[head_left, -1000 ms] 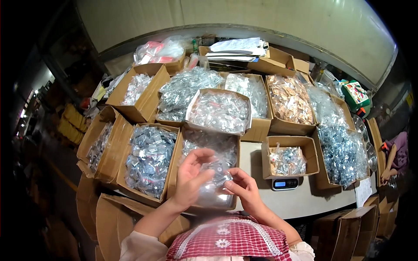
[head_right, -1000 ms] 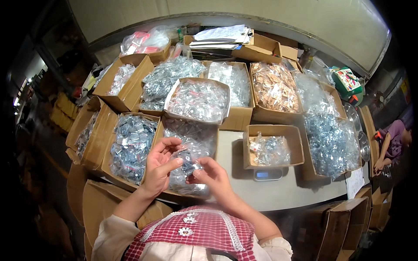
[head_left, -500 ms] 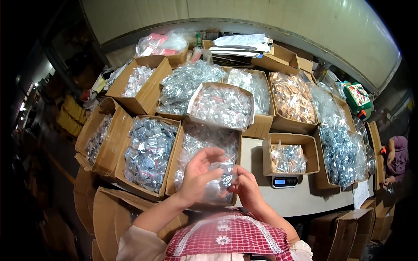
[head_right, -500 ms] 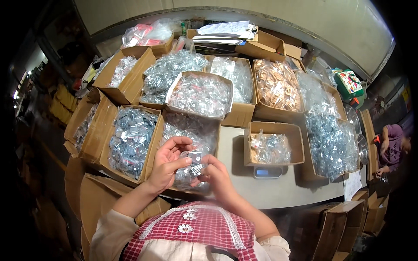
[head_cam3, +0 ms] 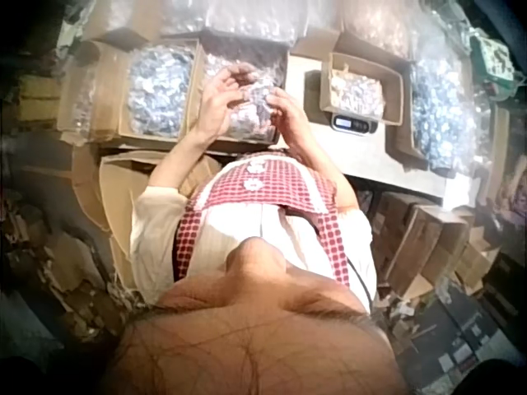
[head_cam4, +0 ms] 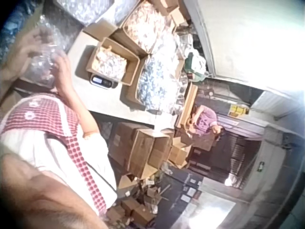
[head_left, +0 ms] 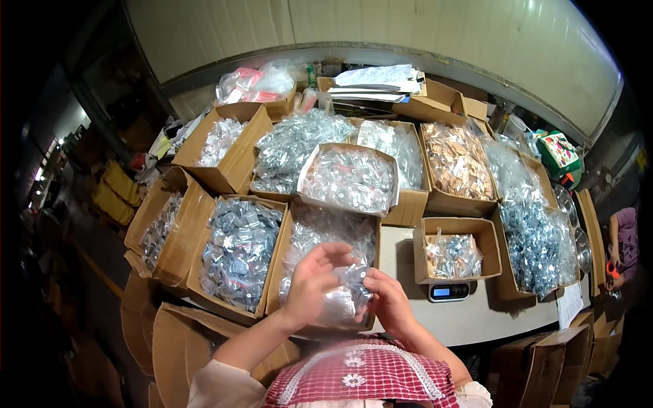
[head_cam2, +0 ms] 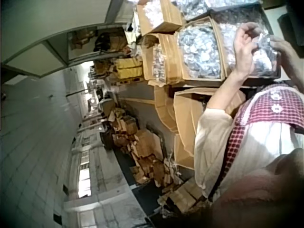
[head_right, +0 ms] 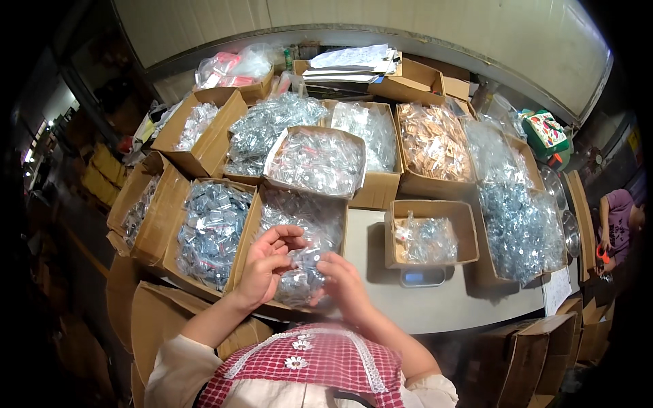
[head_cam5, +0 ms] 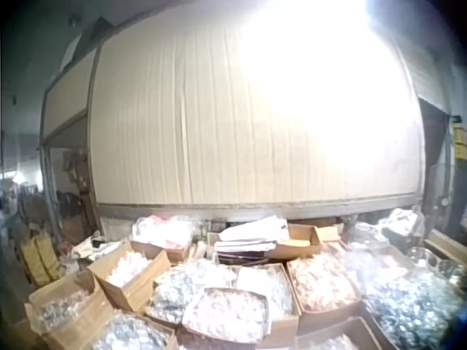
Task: The person places hardware components from boxes into small plastic bags, weighs the bags on a scale, and seals them.
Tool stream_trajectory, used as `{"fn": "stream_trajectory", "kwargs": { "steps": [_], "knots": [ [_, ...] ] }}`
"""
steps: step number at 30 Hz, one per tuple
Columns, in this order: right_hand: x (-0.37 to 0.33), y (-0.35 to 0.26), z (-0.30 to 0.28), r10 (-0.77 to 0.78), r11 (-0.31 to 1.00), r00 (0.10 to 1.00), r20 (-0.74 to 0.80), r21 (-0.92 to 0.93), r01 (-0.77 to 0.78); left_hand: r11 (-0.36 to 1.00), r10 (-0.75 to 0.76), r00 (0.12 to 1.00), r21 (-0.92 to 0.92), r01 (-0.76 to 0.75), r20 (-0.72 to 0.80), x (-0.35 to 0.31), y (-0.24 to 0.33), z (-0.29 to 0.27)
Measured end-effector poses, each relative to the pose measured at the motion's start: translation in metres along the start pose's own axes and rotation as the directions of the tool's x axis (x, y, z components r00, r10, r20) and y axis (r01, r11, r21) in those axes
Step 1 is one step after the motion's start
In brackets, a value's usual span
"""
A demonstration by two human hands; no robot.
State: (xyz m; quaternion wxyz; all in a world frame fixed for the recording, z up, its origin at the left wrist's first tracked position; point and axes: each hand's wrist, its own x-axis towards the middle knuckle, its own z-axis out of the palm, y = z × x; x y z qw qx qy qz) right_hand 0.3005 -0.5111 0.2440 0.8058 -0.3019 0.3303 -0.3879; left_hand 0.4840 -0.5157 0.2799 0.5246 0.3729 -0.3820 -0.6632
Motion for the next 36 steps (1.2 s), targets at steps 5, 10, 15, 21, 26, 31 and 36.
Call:
{"fn": "stream_trajectory", "kwargs": {
  "steps": [5, 10, 15, 21, 26, 31, 36],
  "knots": [
    [0.01, -0.006, -0.063, -0.24, 0.952, 0.937, -0.254, -0.248, 0.177, 0.951, 0.281, 0.955, 0.164, -0.263, -0.093, 0.01, 0.051, -0.043],
    [-0.015, -0.054, -0.183, -0.76, 0.593, 0.547, -0.351, -0.719, 0.363, 0.616, 0.708, 0.663, 0.671, -0.412, -0.243, 0.041, 0.136, -0.192],
    [-0.022, -0.043, -0.243, -0.747, 0.503, 0.642, -0.17, -0.776, 0.38, 0.204, 0.69, 0.562, 0.867, 0.454, -0.457, -0.006, 0.19, -0.414],
    [-0.061, -0.059, -0.118, -0.644, 0.485, 0.692, -0.326, -0.874, 0.039, -0.009, 0.316, 0.658, 0.691, 0.722, -0.683, -0.015, 0.144, -0.444],
    [-0.052, -0.052, -0.147, -0.737, 0.522, 0.596, -0.318, -0.829, 0.202, -0.265, 0.274, 0.658, 0.603, 0.753, -0.701, 0.015, 0.163, -0.412],
    [-0.041, -0.059, -0.111, -0.691, 0.511, 0.659, -0.295, -0.845, 0.158, -0.128, 0.182, 0.599, 0.585, 0.801, -0.78, 0.02, 0.157, -0.45],
    [-0.024, -0.05, -0.097, -0.736, 0.427, 0.672, -0.084, -0.827, 0.365, 0.193, 0.257, 0.62, 0.668, 0.719, -0.741, 0.042, 0.149, -0.466]
  ]
}}
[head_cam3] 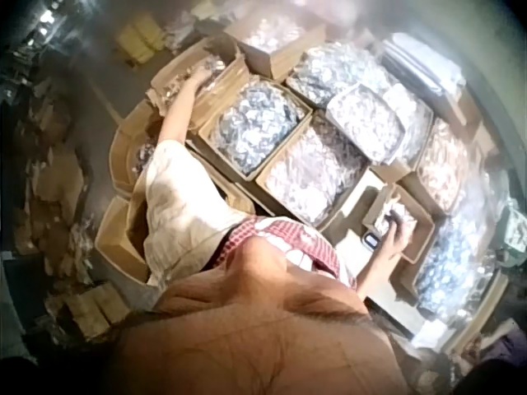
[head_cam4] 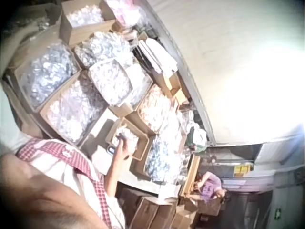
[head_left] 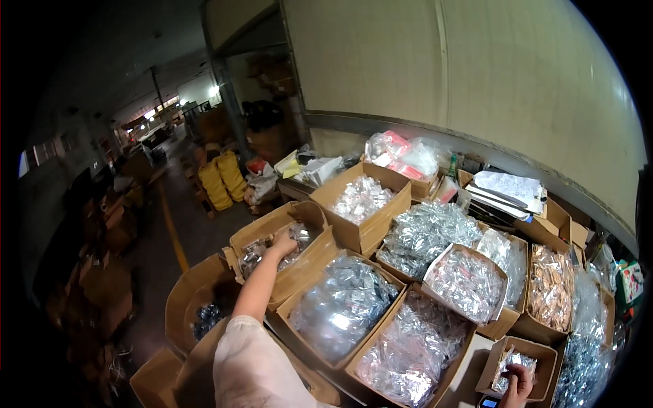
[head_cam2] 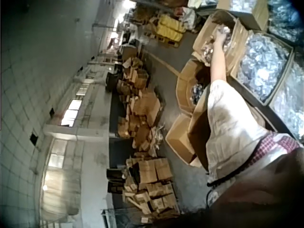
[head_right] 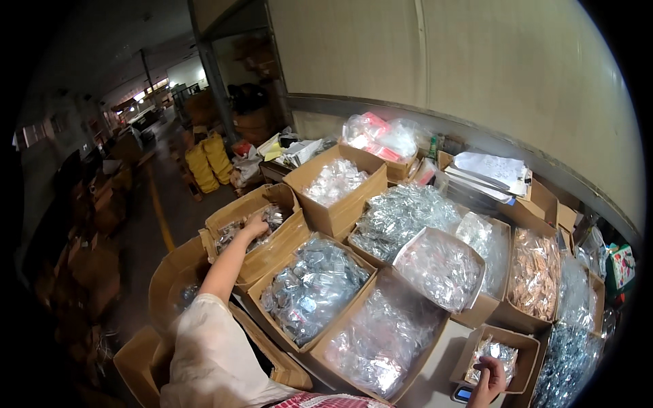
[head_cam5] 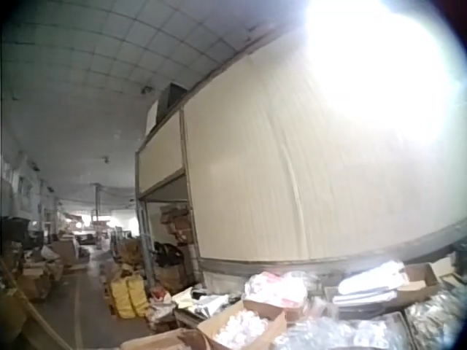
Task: The person places hardware components from boxes into small plastic bags, weighs the bags on a scale, and seals them.
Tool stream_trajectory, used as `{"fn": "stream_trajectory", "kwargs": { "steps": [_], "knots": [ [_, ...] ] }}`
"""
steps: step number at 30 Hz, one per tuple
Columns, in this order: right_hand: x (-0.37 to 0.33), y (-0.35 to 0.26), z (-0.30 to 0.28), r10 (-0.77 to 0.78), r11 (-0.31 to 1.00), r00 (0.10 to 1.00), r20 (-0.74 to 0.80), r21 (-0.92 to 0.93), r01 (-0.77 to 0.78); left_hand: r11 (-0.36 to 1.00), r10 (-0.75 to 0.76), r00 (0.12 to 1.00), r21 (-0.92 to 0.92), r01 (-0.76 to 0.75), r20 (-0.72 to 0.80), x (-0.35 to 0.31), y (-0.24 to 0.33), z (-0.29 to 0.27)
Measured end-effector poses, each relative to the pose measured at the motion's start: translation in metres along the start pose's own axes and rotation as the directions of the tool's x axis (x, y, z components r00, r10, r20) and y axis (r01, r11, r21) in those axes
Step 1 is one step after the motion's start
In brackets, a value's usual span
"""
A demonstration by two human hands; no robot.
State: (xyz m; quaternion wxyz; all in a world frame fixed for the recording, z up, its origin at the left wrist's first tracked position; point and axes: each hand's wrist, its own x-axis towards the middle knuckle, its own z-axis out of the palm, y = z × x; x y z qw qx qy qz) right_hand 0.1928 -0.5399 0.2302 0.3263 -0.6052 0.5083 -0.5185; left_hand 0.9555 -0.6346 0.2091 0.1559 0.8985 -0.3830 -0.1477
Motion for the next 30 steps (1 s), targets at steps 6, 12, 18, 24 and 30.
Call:
{"fn": "stream_trajectory", "kwargs": {
  "steps": [6, 12, 18, 24, 30],
  "knots": [
    [-0.014, 0.032, -0.005, 0.133, 0.961, 0.986, -0.101, 0.256, -0.103, 0.805, 0.273, 0.788, -0.317, -0.501, -0.552, -0.033, 0.029, -0.013],
    [-0.016, 0.008, -0.003, 0.059, 0.993, 0.997, -0.043, 0.106, -0.054, 0.25, 0.521, 0.671, -0.657, -0.711, -0.528, -0.192, 0.147, -0.036],
    [-0.009, -0.039, 0.026, -0.315, 0.949, 0.933, 0.171, 0.05, 0.312, 0.147, 0.791, 0.404, -0.498, -0.854, -0.46, -0.353, 0.222, 0.001],
    [-0.016, -0.096, 0.028, -0.39, 0.907, 0.789, 0.475, 0.345, 0.241, 0.054, 0.898, 0.338, -0.689, -0.722, -0.283, -0.465, 0.264, 0.065],
    [-0.01, -0.005, -0.054, 0.17, 0.868, 0.909, 0.381, 0.379, -0.321, 0.46, 0.728, 0.686, -0.737, -0.496, -0.008, -0.511, 0.23, 0.078]
  ]
}}
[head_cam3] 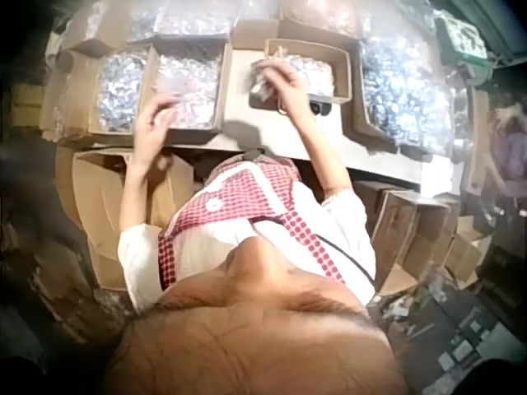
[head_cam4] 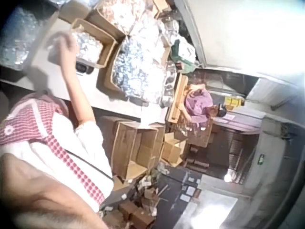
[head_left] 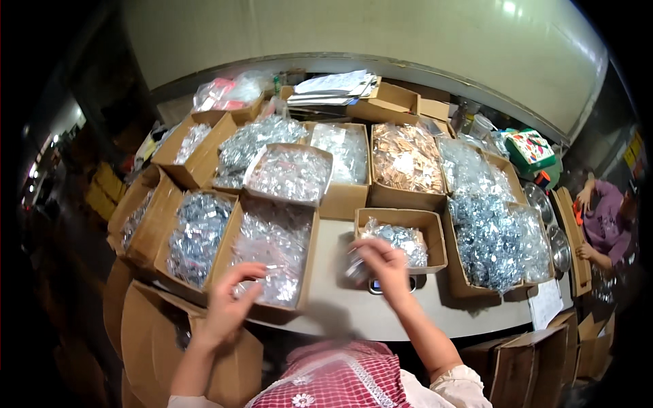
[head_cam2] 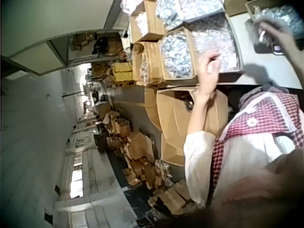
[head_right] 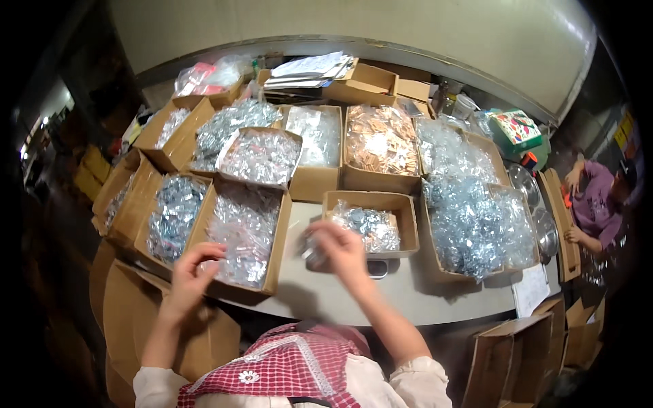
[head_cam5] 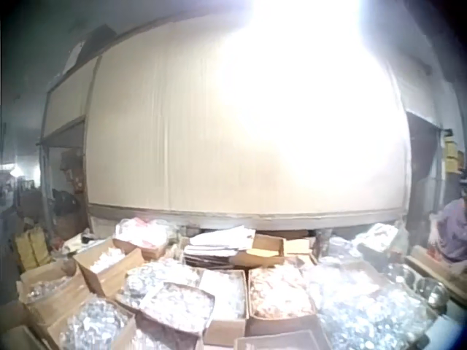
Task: The person places hardware components from boxes into small plastic bags, weighs the bags on a scale, and seals them.
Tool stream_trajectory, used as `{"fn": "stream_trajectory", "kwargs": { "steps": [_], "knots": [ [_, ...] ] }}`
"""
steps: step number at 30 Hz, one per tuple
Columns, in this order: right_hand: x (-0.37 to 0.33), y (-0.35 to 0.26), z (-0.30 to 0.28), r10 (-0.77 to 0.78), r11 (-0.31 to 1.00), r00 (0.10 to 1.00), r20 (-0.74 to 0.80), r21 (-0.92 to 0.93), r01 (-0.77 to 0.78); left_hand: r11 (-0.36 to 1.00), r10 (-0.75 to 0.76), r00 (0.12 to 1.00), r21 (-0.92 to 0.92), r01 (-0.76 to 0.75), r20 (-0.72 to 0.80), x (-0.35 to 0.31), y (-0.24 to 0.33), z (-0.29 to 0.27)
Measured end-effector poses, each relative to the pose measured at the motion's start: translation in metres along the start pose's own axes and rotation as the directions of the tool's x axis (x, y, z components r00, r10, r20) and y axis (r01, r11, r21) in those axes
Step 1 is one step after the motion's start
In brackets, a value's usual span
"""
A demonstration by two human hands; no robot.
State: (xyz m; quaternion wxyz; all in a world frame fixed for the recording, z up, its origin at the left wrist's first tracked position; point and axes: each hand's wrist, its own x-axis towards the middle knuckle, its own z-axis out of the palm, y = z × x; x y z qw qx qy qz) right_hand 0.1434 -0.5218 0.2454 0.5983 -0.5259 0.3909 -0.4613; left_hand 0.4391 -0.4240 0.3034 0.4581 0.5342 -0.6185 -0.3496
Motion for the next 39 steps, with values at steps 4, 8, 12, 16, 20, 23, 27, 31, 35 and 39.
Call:
{"fn": "stream_trajectory", "kwargs": {
  "steps": [4, 8, 12, 16, 20, 23, 27, 31, 35, 39],
  "knots": [
    [0.008, -0.009, -0.058, -0.644, 0.661, 0.742, -0.185, -0.623, 0.419, 0.967, -0.234, 0.889, -0.189, 0.171, -0.393, -0.076, -0.011, -0.027],
    [0.011, 0.041, -0.092, -0.423, 0.372, 0.906, -0.008, -0.913, 0.166, 0.924, -0.383, 0.788, -0.221, 0.313, -0.483, -0.141, -0.008, -0.025],
    [-0.037, 0.07, -0.041, -0.472, 0.508, 0.857, 0.205, -0.732, 0.455, 0.912, -0.411, 0.749, -0.249, 0.327, -0.521, -0.203, -0.013, -0.04],
    [-0.081, 0.096, 0.023, -0.472, 0.606, 0.795, 0.381, -0.515, 0.607, 0.896, -0.445, 0.66, -0.285, 0.341, -0.606, -0.252, -0.003, -0.075],
    [-0.112, 0.101, 0.051, -0.35, 0.655, 0.808, 0.474, -0.493, 0.572, 0.893, -0.435, 0.604, -0.232, 0.386, -0.668, -0.297, -0.026, -0.127],
    [-0.123, 0.095, 0.061, -0.243, 0.711, 0.898, 0.367, -0.562, 0.422, 0.872, -0.476, 0.584, -0.269, 0.408, -0.658, -0.316, -0.055, -0.17],
    [-0.131, 0.112, 0.081, -0.174, 0.805, 0.977, 0.126, -0.553, 0.214, 0.848, -0.524, 0.676, -0.238, 0.474, -0.518, -0.322, -0.11, -0.229],
    [-0.155, 0.112, 0.169, -0.077, 0.913, 0.997, 0.011, -0.402, 0.075, 0.567, -0.632, 0.743, 0.522, 0.637, -0.22, -0.309, -0.208, -0.275],
    [-0.19, 0.091, 0.288, -0.442, 0.664, 0.804, 0.398, -0.457, 0.592, 0.33, -0.827, 0.517, 0.935, 0.129, 0.221, -0.294, -0.292, -0.263],
    [-0.226, 0.07, 0.366, -0.401, 0.506, 0.396, 0.826, -0.16, 0.848, 0.244, -0.966, 0.07, 0.967, -0.078, 0.249, -0.369, -0.359, -0.225]
  ]
}}
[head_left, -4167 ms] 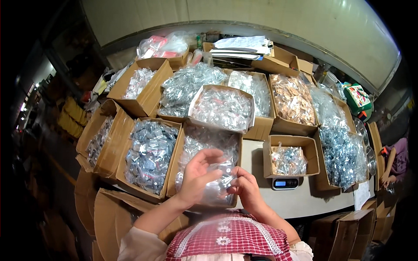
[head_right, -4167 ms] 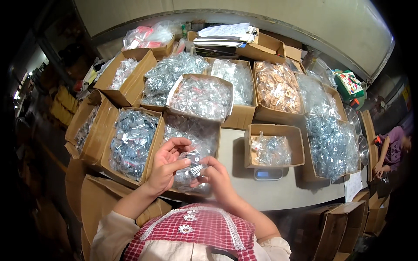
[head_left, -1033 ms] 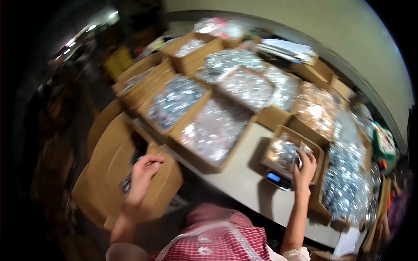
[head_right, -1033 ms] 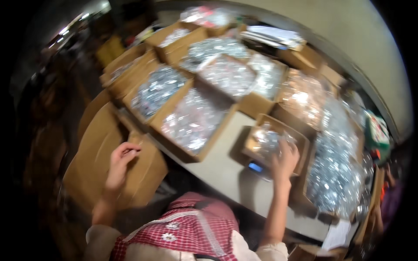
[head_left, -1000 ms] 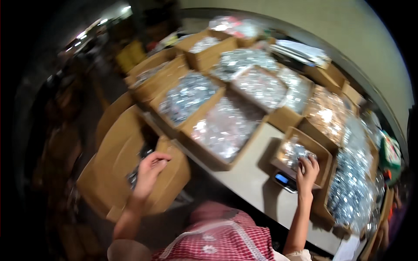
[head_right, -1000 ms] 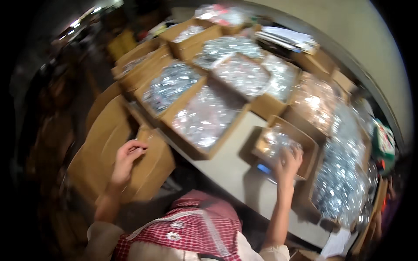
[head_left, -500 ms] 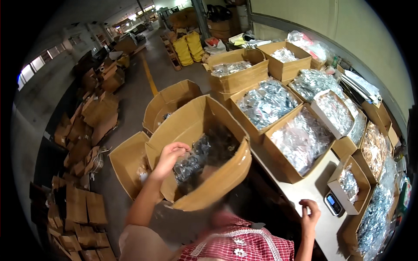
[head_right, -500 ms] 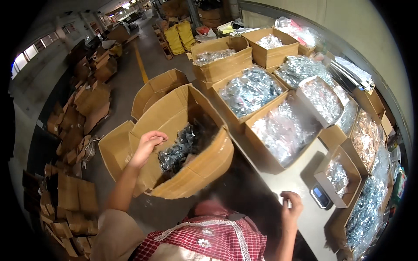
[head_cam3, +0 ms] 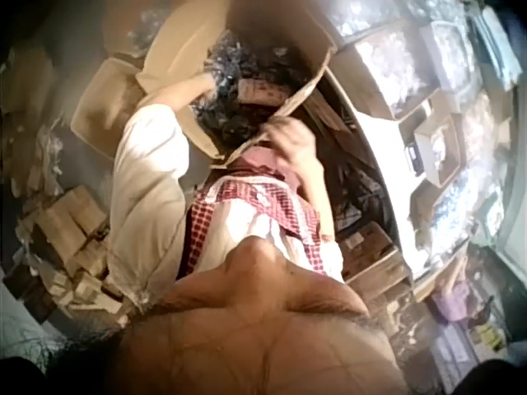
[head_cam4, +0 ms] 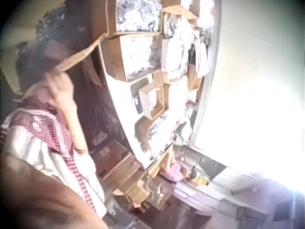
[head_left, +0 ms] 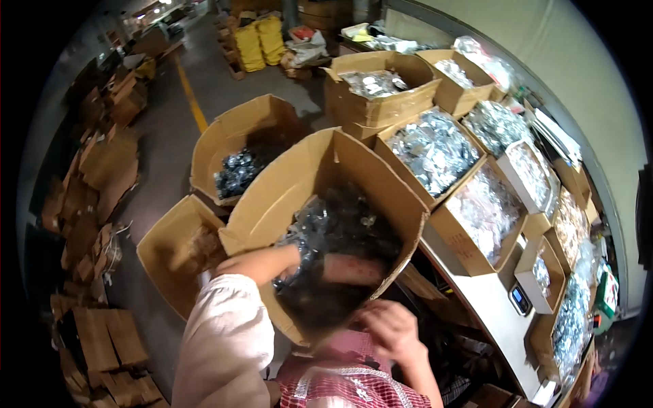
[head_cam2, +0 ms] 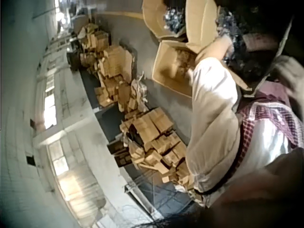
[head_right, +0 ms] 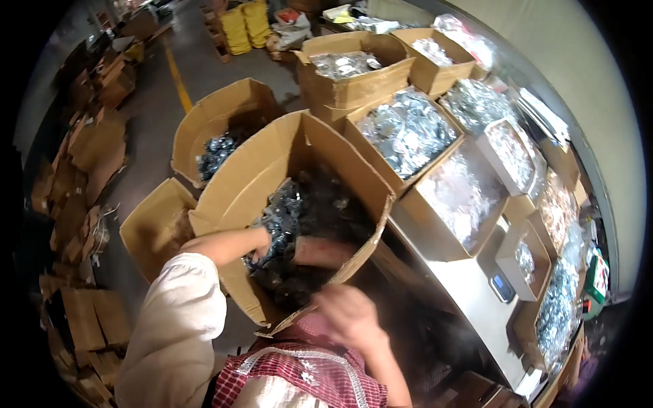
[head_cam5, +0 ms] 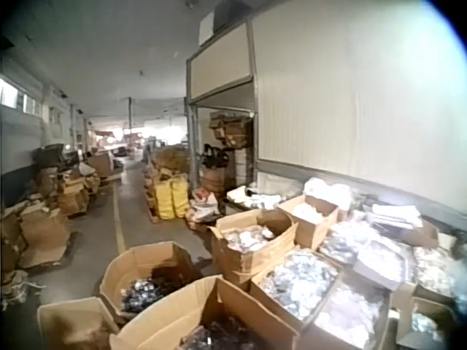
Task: The person places hardware components from boxes into small plastic bags, weighs the bags on a scale, and seals them.
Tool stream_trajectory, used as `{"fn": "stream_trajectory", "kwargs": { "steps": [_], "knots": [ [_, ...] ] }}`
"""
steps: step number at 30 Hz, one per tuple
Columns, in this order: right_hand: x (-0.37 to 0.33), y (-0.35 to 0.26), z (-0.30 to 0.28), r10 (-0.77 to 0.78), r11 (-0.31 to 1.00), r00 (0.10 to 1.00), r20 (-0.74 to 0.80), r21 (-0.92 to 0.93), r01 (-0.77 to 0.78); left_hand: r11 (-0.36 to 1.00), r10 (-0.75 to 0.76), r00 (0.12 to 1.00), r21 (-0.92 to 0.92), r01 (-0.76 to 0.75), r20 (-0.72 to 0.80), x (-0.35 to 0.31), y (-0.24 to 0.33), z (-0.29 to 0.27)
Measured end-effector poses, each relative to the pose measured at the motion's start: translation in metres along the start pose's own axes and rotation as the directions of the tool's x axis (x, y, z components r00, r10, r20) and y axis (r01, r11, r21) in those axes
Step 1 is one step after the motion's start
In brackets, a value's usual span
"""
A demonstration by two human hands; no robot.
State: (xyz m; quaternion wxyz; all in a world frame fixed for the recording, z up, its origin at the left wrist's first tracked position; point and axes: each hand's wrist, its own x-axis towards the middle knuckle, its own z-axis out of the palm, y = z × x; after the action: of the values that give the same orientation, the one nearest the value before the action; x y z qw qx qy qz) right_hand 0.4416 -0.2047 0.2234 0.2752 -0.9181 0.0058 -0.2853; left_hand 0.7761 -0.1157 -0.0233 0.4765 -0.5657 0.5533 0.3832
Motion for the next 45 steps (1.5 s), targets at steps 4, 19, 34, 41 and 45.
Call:
{"fn": "stream_trajectory", "kwargs": {
  "steps": [4, 19, 34, 41, 45],
  "knots": [
    [-0.003, -0.013, 0.012, 0.082, 0.987, 0.995, -0.064, 0.143, -0.072, 0.979, -0.204, 0.97, -0.054, 0.198, -0.129, 0.024, 0.023, 0.041],
    [-0.023, -0.004, -0.004, 0.751, 0.499, 0.643, -0.152, 0.767, -0.403, -0.217, 0.064, 0.684, -0.679, -0.701, -0.727, -0.245, -0.012, -0.081],
    [0.142, 0.028, 0.063, 0.831, -0.1, 0.437, 0.345, 0.864, -0.493, -0.219, 0.435, 0.24, -0.361, -0.907, -0.868, -0.29, -0.137, -0.073],
    [0.138, 0.05, 0.085, 0.992, 0.121, 0.109, -0.066, 0.76, -0.638, -0.519, -0.684, 0.578, -0.26, -0.814, -0.445, -0.008, -0.37, -0.034],
    [0.15, 0.067, 0.108, 0.99, 0.144, 0.076, -0.123, 0.821, -0.552, 0.081, -0.673, 0.668, -0.93, -0.359, -0.317, 0.18, -0.441, 0.11]
  ]
}}
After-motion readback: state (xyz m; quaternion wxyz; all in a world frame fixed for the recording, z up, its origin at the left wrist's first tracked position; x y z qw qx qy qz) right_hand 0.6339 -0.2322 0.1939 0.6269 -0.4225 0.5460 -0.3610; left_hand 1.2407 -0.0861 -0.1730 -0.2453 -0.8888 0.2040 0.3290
